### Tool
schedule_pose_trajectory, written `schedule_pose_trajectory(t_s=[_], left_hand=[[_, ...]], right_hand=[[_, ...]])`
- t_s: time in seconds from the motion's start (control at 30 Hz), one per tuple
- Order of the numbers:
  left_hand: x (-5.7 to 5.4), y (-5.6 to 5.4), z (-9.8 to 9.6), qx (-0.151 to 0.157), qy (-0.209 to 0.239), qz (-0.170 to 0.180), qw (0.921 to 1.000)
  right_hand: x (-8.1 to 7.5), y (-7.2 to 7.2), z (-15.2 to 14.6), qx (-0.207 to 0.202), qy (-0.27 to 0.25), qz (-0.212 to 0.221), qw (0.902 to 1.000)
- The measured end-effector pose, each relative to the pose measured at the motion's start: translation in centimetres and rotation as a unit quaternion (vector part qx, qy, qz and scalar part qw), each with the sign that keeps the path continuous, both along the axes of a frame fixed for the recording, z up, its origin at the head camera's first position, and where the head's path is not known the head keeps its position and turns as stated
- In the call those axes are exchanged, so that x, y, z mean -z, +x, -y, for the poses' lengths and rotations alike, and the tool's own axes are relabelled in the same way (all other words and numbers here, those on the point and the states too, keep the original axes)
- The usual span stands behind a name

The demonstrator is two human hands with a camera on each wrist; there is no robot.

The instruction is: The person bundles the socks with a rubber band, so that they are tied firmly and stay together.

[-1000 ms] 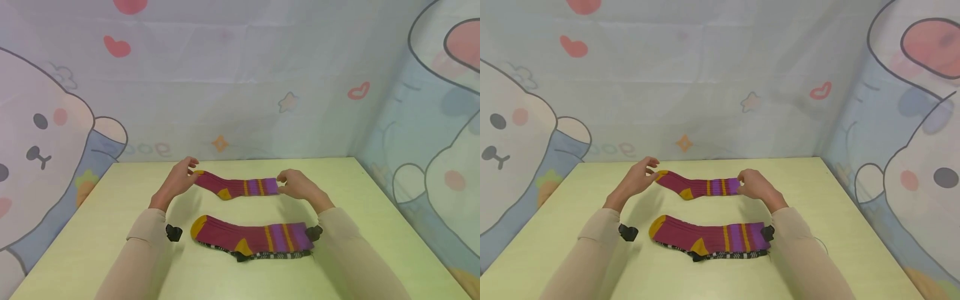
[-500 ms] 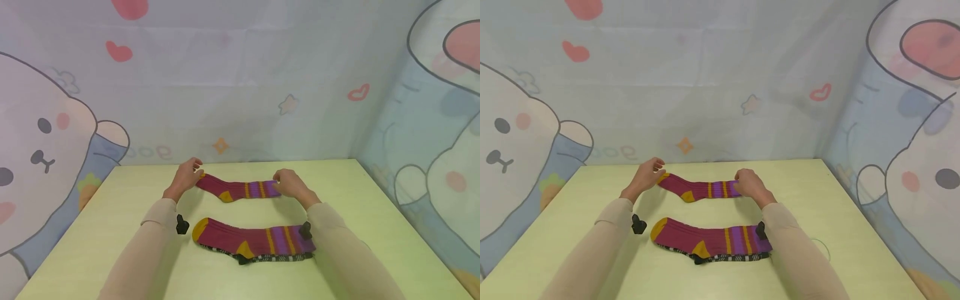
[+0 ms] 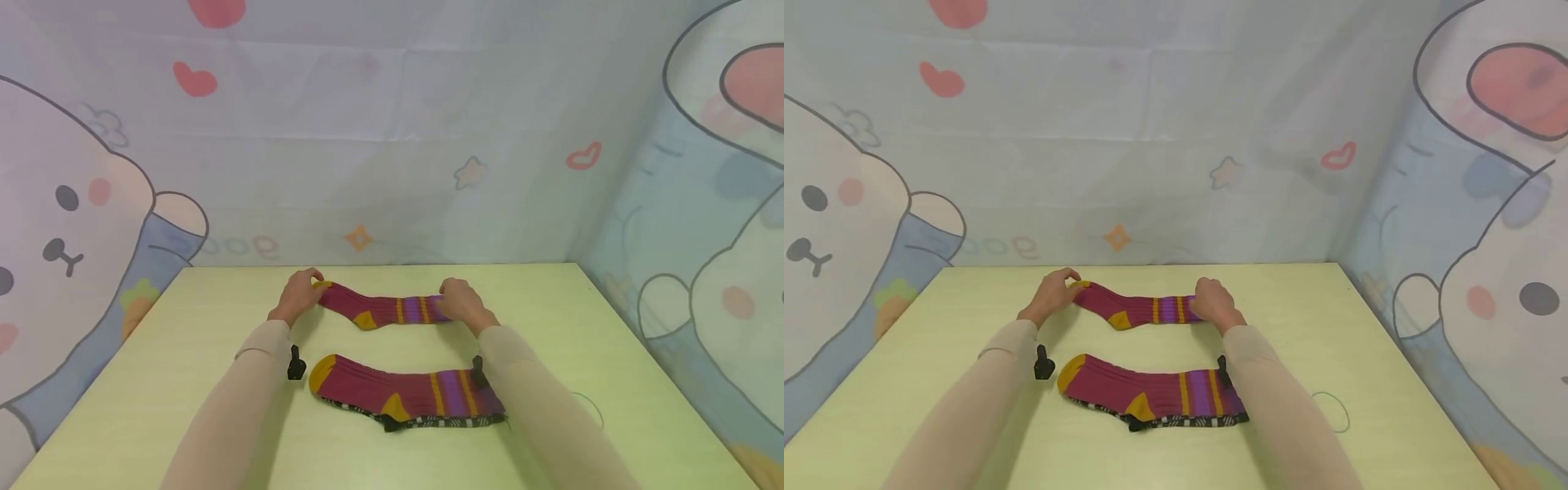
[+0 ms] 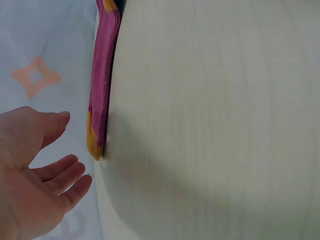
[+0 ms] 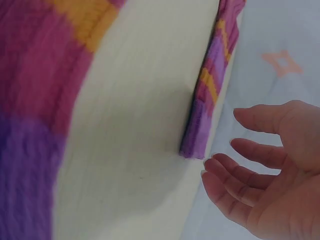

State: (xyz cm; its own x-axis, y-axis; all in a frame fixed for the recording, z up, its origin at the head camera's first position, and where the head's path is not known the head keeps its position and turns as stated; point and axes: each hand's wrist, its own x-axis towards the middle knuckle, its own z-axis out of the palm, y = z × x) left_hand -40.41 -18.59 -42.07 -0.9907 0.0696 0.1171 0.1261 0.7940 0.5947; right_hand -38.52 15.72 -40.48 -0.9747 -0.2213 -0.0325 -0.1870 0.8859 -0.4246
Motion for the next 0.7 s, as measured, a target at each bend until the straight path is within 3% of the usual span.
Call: schedule_pose_trajectory(t_s=[0.17,0.33,0.53,0.7], left_hand=[[0.5,-0.2,0.1,-0.007,-0.011,0.002,0.9999],[0.7,-0.4,0.3,0.009,-0.046,0.016,0.9988],[0.7,-0.9,0.3,0.023,-0.067,0.02,0.9973],[0.9,-1.1,0.0,0.022,-0.059,0.01,0.998]], right_hand=[[0.8,-0.3,0.6,0.034,0.001,0.027,0.999],[1.3,-0.5,1.0,0.058,-0.004,0.031,0.9979],[1.5,-0.5,0.7,0.074,-0.017,0.031,0.9966],[1.8,-0.5,0.4,0.067,-0.036,0.024,0.9968]])
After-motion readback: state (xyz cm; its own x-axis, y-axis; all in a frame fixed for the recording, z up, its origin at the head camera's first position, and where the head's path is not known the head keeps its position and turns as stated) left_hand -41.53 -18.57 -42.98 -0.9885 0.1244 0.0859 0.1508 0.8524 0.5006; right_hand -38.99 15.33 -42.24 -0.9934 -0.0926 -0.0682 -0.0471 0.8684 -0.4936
